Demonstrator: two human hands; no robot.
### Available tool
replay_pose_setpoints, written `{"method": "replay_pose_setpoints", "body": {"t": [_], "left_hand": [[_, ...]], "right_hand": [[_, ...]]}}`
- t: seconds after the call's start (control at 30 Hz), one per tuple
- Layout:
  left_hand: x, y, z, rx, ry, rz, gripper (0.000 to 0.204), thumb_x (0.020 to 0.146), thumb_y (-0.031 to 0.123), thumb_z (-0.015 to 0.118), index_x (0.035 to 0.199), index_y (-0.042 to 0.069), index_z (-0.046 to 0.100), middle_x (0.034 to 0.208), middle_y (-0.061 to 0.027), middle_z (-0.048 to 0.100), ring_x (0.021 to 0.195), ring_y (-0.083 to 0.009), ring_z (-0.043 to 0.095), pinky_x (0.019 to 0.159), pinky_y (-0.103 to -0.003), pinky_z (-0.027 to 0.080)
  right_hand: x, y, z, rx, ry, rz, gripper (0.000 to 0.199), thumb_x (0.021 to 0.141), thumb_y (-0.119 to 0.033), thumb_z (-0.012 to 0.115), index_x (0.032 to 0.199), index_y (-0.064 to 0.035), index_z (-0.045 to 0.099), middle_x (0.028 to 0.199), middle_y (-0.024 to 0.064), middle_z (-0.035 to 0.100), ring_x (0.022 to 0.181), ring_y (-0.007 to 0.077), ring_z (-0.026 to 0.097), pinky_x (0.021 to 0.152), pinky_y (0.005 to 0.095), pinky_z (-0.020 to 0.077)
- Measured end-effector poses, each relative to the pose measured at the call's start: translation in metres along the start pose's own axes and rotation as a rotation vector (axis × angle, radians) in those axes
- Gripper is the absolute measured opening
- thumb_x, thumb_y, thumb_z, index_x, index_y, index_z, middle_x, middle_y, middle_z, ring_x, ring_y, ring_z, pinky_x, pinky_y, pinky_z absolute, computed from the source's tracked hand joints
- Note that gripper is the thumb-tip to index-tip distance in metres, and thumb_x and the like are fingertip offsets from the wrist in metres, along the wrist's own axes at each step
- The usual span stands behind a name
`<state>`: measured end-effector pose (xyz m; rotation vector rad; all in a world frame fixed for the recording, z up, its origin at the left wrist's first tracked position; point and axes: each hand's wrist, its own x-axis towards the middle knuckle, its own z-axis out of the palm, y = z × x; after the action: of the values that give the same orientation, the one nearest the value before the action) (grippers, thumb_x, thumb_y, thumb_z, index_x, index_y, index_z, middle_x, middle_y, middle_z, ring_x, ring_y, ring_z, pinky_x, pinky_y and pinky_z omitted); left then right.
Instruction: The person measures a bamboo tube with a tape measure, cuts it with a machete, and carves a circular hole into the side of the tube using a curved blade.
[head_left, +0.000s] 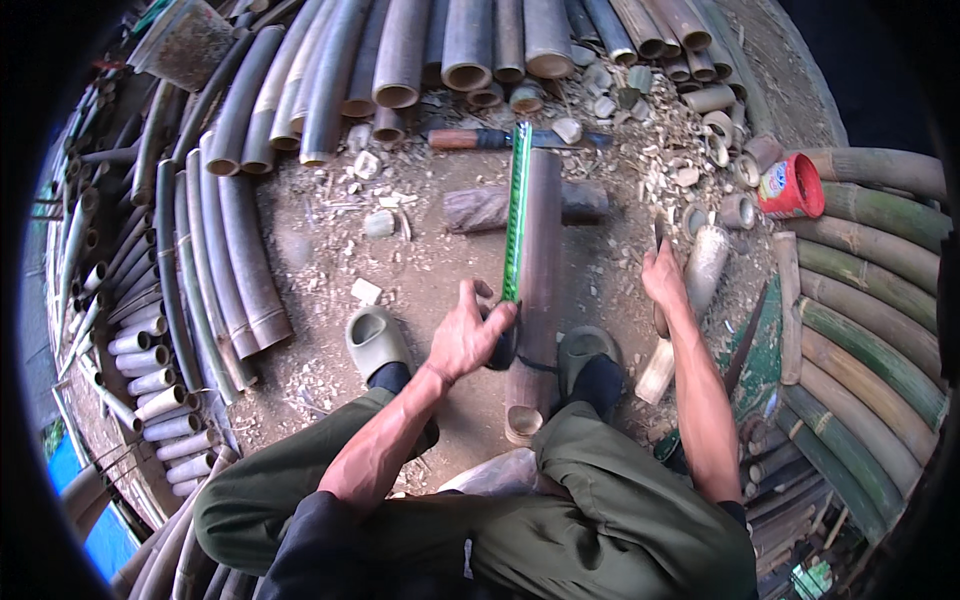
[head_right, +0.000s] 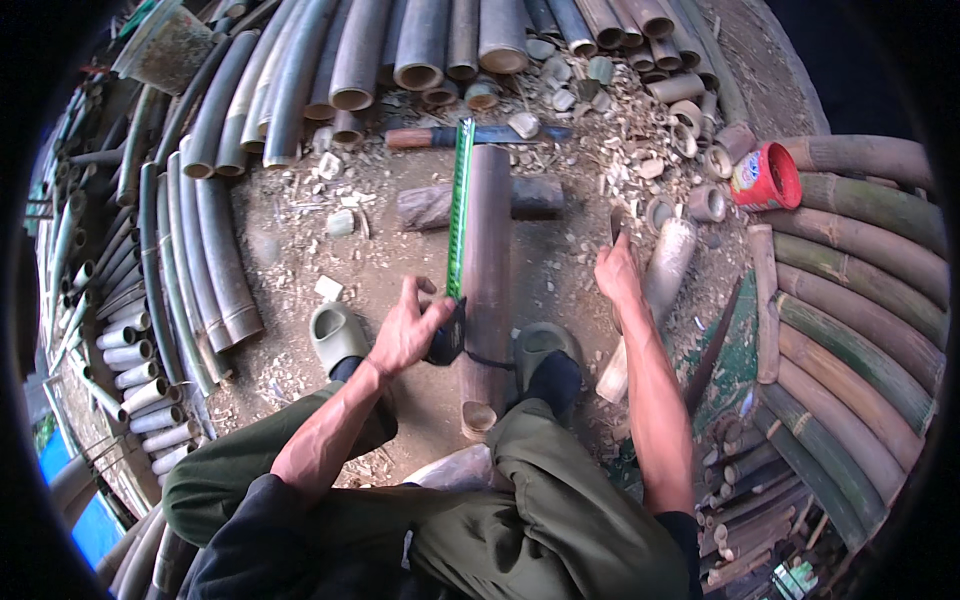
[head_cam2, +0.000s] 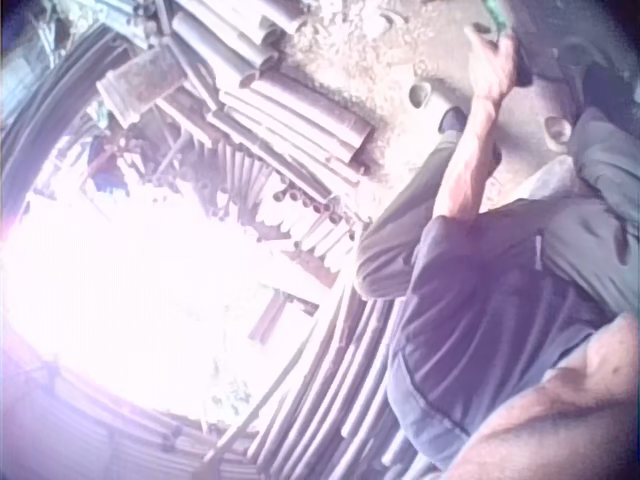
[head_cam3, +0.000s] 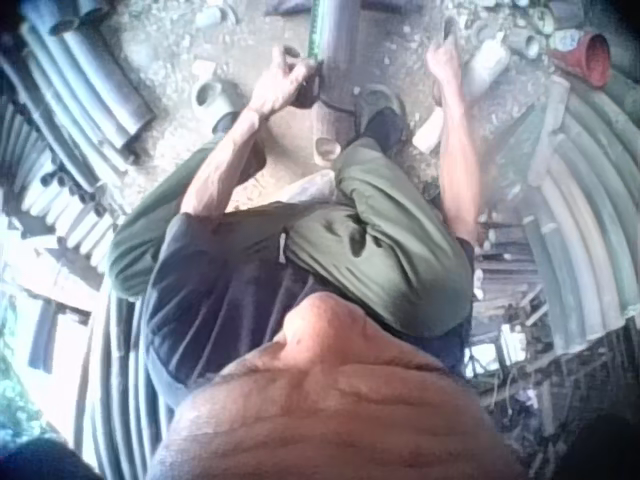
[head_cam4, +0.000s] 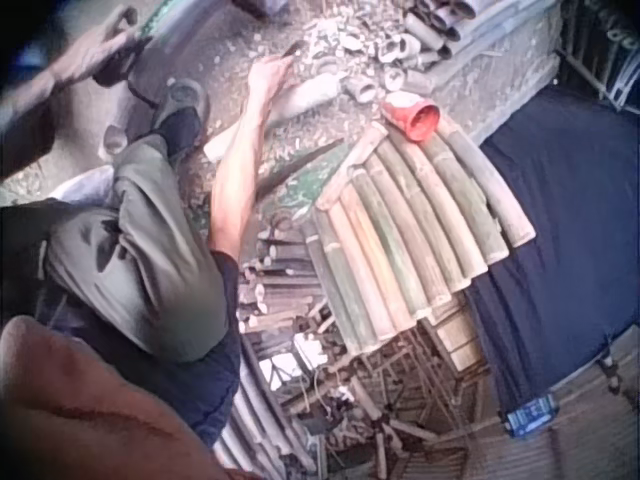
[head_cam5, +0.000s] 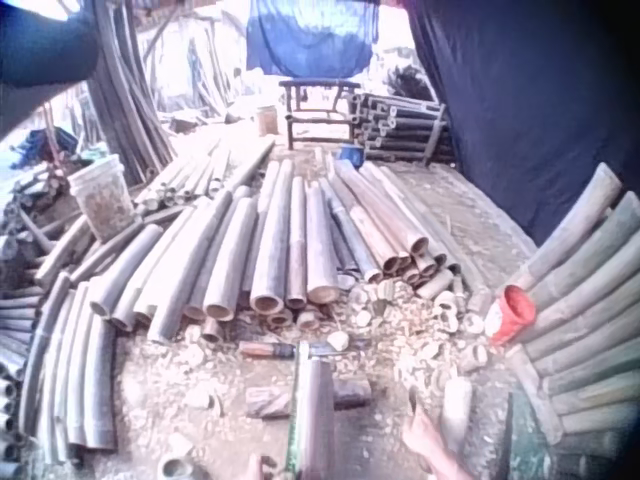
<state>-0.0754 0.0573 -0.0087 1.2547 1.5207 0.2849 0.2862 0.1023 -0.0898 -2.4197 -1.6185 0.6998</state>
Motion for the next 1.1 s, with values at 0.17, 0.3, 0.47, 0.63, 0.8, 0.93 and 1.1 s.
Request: {"method": "replay_pose_setpoints", "body": {"t": [0.17,0.3,0.47,0.63,0.8,0.93,1.1], "left_hand": [[0.032,-0.03,-0.083,-0.308,0.228,-0.013,0.055,0.082,0.042,0.063,0.115,0.001,0.047,0.098,-0.0197,0.065,0.094,-0.0246,0.063,0.085,-0.035,0.048],[0.06,-0.078,-0.143,-0.196,0.456,-0.016,0.06,0.079,0.047,0.064,0.113,-0.001,0.051,0.103,-0.022,0.064,0.097,-0.0283,0.063,0.087,-0.038,0.047],[0.047,-0.058,-0.144,0.56,0.531,-0.349,0.091,0.076,0.059,0.061,0.138,-0.002,0.034,0.122,-0.0268,0.06,0.114,-0.0417,0.057,0.101,-0.052,0.037],[0.029,-0.028,-0.078,0.623,0.38,0.003,0.1,0.079,0.063,0.067,0.143,-0.005,0.032,0.132,-0.0282,0.048,0.127,-0.0396,0.045,0.105,-0.048,0.037],[0.006,-0.002,0.057,-0.008,-0.007,-0.041,0.096,0.071,0.058,0.079,0.125,-0.016,0.05,0.118,-0.0293,0.061,0.111,-0.0353,0.062,0.095,-0.04,0.049],[-0.007,-0.006,0.097,-0.18,0.049,-0.077,0.088,0.063,0.048,0.088,0.116,-0.013,0.055,0.104,-0.0236,0.068,0.09,-0.0282,0.07,0.078,-0.037,0.057],[-0.023,0.027,0.113,0.066,0.214,-0.173,0.095,0.059,0.058,0.086,0.118,-0.008,0.053,0.113,-0.0254,0.065,0.101,-0.0346,0.067,0.086,-0.041,0.055]], "right_hand": [[-0.039,-0.026,-0.001,-0.164,0.068,0.04,0.068,0.089,-0.021,0.058,0.146,0.0001,0.028,0.143,0.0278,0.034,0.127,0.0491,0.038,0.106,0.0517,0.0353],[-0.079,-0.015,-0.025,-0.11,0.233,-0.128,0.069,0.085,-0.015,0.06,0.146,-0.0023,0.03,0.141,0.0256,0.035,0.126,0.045,0.038,0.106,0.0511,0.0337],[-0.137,0.048,-0.038,-0.217,0.297,-0.101,0.075,0.084,-0.017,0.066,0.146,-0.0023,0.028,0.141,0.0238,0.035,0.125,0.0428,0.038,0.106,0.05,0.0337],[-0.191,0.072,-0.014,-0.16,0.097,0.453,0.096,0.08,-0.044,0.072,0.148,0.0,0.021,0.145,0.0246,0.031,0.131,0.0438,0.038,0.103,0.05,0.0401],[-0.241,0.118,0.012,0.169,0.079,0.389,0.068,0.084,-0.042,0.071,0.13,0.002,0.05,0.115,0.0275,0.064,0.109,0.041,0.061,0.094,0.0448,0.046],[-0.242,0.127,-0.014,0.102,0.01,0.386,0.062,0.084,-0.038,0.071,0.128,0.0015,0.052,0.112,0.0301,0.064,0.107,0.0443,0.061,0.092,0.0469,0.0475],[-0.256,0.155,-0.016,0.215,-0.014,0.331,0.076,0.078,-0.051,0.073,0.128,0.0016,0.048,0.112,0.0345,0.061,0.107,0.049,0.059,0.092,0.0517,0.0466]]}}
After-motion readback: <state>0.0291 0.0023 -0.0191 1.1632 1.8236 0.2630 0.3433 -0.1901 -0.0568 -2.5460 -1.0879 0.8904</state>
